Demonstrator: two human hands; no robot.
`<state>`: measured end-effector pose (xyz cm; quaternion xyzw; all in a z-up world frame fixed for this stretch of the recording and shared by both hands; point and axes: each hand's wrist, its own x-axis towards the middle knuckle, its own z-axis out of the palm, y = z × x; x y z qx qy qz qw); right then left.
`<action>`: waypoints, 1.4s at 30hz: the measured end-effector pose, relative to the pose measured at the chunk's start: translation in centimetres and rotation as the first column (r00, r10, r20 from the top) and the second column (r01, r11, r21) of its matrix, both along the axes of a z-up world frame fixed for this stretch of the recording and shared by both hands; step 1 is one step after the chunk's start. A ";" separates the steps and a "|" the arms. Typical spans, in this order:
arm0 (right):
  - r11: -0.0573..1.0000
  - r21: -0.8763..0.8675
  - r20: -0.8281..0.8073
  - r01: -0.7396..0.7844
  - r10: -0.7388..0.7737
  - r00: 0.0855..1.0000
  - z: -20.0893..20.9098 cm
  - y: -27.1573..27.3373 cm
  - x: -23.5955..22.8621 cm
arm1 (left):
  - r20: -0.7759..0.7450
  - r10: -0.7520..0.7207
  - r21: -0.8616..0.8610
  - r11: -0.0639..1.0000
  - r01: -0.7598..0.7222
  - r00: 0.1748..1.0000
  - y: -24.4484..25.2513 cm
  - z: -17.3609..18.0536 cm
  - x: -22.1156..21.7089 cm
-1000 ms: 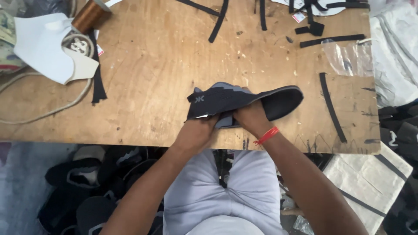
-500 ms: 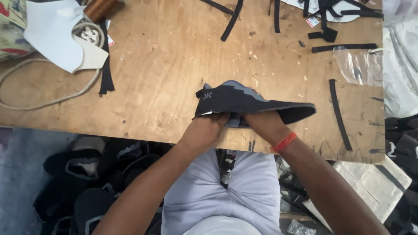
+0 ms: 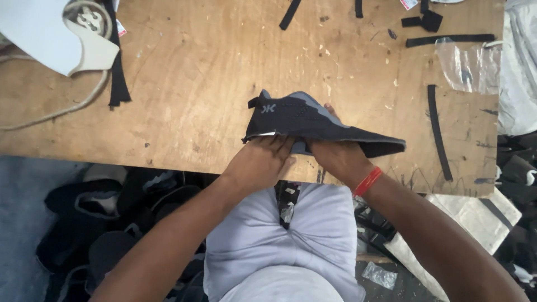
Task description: The person works at a wooden workbench in a shoe workshop, handling a black knit shoe upper. They repeatedly turn the upper inside out, work their hands inside it to push out the toe and heel, and press and shape the fabric, at one point setting it beside a second upper before continuing to shape the first.
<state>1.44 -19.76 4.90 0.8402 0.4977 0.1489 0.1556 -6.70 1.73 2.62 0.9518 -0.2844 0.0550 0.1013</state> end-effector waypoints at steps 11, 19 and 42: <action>0.981 0.102 -0.295 0.166 -0.130 0.947 0.9 0.4 -2.5 | -0.095 0.129 -0.004 0.991 -0.130 0.987 -2.6 1.4 -0.5; 0.995 0.094 -0.538 0.041 0.016 0.843 5.2 -0.6 -3.1 | -0.088 0.133 -0.004 0.991 -0.134 0.987 -3.2 2.5 -0.3; 0.851 0.194 -0.717 0.489 -0.217 0.663 0.5 4.0 -4.1 | -0.172 -0.110 -0.354 0.934 0.043 0.979 -1.6 0.0 -2.6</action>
